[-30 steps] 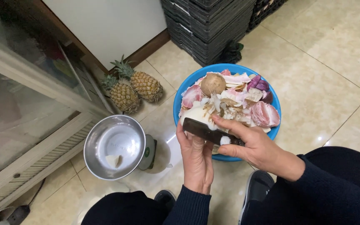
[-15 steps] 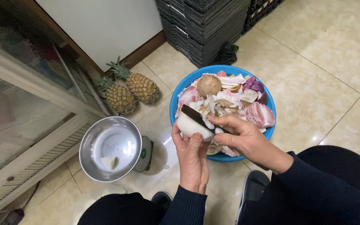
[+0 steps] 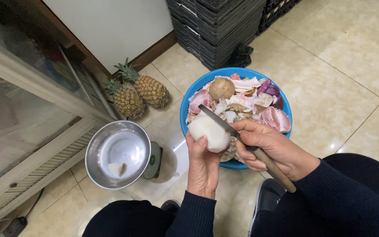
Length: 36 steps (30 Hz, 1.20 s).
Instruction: A person peels a large white root vegetable with a knife over a bowl of scraps.
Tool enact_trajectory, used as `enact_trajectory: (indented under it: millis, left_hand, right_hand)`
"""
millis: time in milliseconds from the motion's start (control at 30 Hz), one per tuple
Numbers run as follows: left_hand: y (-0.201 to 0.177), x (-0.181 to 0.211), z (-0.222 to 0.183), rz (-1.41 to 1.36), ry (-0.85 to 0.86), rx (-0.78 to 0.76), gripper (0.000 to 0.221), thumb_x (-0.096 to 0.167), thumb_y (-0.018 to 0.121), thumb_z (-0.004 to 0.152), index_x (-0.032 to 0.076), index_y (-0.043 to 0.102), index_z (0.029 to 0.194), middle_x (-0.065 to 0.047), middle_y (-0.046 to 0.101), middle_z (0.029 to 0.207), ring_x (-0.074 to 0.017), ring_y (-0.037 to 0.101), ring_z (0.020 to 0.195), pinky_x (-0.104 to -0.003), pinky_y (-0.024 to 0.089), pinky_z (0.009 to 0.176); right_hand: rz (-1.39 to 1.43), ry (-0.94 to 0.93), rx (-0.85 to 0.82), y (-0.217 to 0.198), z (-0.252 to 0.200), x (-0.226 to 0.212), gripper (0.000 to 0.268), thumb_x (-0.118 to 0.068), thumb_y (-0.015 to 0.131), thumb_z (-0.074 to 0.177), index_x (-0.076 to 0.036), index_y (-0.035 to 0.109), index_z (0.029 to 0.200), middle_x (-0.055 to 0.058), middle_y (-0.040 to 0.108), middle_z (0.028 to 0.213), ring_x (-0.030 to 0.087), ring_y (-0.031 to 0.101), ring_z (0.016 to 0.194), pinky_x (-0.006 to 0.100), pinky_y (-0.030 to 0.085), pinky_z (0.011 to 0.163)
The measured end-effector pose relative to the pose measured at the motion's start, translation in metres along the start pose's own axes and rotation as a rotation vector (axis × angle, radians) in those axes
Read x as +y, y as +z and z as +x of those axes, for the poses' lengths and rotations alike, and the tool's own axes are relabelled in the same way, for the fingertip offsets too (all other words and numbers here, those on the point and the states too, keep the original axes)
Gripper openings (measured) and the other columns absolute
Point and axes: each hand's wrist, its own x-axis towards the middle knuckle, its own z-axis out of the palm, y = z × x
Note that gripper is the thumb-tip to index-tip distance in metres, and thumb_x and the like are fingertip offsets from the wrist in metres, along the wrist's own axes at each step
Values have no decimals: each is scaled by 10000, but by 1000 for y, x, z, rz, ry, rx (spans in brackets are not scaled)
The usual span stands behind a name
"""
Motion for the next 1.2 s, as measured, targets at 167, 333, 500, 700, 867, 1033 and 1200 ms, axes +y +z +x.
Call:
enact_trajectory:
  millis: [167,333,500,700,867,1033,1200]
  left_hand:
    - [1,3,0,166,38,-88,932,223,814,665,245,418,1508,-166,538,1341,-327,593,1150,-573,538,922]
    - [-1,3,-1,259,91,-108,999,174,814,692,235,318,1557,-160,512,1339,-301,588,1121,-502,571,884]
    - [-4,-4,3,251,112,-24,959,138,802,657,258,397,1519,-150,529,1313,-296,582,1115,-472,552,829]
    - [-5,-6,2,220,83,-20,952,128,797,661,256,397,1516,-156,532,1288,-302,592,1068,-450,559,774]
    - [-1,1,-1,237,78,-42,994,132,807,658,263,359,1535,-161,512,1328,-299,576,1115,-445,548,807]
    - [1,12,-6,246,52,-200,949,149,707,713,194,284,1561,-199,409,1520,-360,471,1321,-482,379,1098]
    - [8,15,-8,286,65,-218,916,277,682,735,173,310,1567,-187,439,1463,-333,486,1234,-449,396,1003]
  right_hand:
    - [52,18,-7,-4,-1,-3,284,-198,530,1029,-131,628,1288,135,389,497,197,388,254,298,352,222]
    - [67,55,-26,-8,0,2,309,-218,518,1032,-125,623,1307,124,384,497,190,392,255,307,361,219]
    - [7,37,52,-9,1,-2,290,-197,553,1017,-138,647,1285,125,395,516,201,409,265,303,363,227]
    - [-63,14,137,-27,10,-9,272,-229,566,1011,-198,635,1273,126,393,524,211,402,269,317,348,220]
    - [-234,-5,183,-26,11,-19,409,-260,562,1001,-213,571,1407,114,412,516,202,414,273,309,355,232]
    - [-586,-67,216,46,-17,-50,870,-37,559,789,-173,387,1631,11,548,524,114,491,434,227,333,358]
    - [-742,78,173,46,-13,-24,843,-6,702,782,-124,489,1590,86,714,790,106,490,558,225,319,469]
